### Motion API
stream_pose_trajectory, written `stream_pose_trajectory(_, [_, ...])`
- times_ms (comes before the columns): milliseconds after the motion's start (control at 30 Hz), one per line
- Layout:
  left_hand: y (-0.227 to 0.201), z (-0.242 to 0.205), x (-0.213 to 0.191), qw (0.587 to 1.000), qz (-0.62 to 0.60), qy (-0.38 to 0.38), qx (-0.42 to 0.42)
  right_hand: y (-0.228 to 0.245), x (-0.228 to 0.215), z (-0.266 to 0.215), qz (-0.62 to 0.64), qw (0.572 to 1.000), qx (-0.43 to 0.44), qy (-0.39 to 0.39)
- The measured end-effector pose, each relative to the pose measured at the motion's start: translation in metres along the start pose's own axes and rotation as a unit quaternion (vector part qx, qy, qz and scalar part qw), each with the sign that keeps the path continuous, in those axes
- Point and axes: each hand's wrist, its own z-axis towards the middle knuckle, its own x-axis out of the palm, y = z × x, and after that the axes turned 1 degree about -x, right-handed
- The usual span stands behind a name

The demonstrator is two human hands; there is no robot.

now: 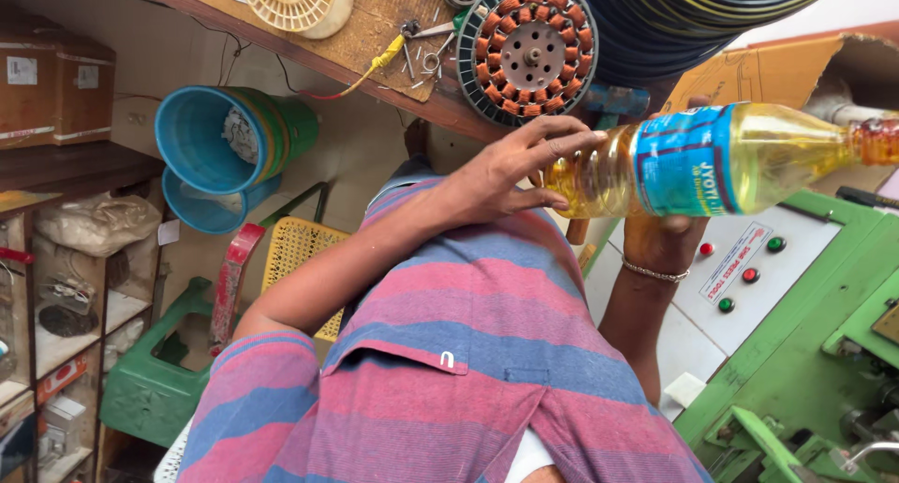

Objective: The person pours a yellow liquid from a plastic bottle onto a copper-wound motor stator clamped to a workbench. The person rotates the stator by hand to coat different sections while continuing to pour.

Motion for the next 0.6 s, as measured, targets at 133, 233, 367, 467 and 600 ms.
stream_pose_trajectory(133, [0.019, -0.012, -0.043, 0.978, 0.198, 0.000, 0.058, -0.017, -0.012, -0.022, -0.040, 0.999, 0.006, -0.025])
stream_pose_trajectory(233, [0.041, -0.012, -0.071, 0.927, 0.352, -0.051, 0.121, -0.018, -0.021, -0.024, -0.074, 0.994, -0.031, -0.080])
stream_pose_trajectory(367, [0.059, -0.002, -0.082, 0.913, 0.375, -0.003, 0.162, 0.012, -0.026, -0.027, -0.044, 0.994, -0.064, -0.073])
stream_pose_trajectory(467, [0.064, 0.007, -0.085, 0.903, 0.388, 0.000, 0.184, 0.025, -0.030, -0.029, -0.047, 0.990, -0.109, -0.082])
stream_pose_trajectory(600, [0.077, 0.010, -0.085, 0.881, 0.415, 0.013, 0.229, 0.016, -0.049, -0.041, -0.023, 0.983, -0.111, -0.143])
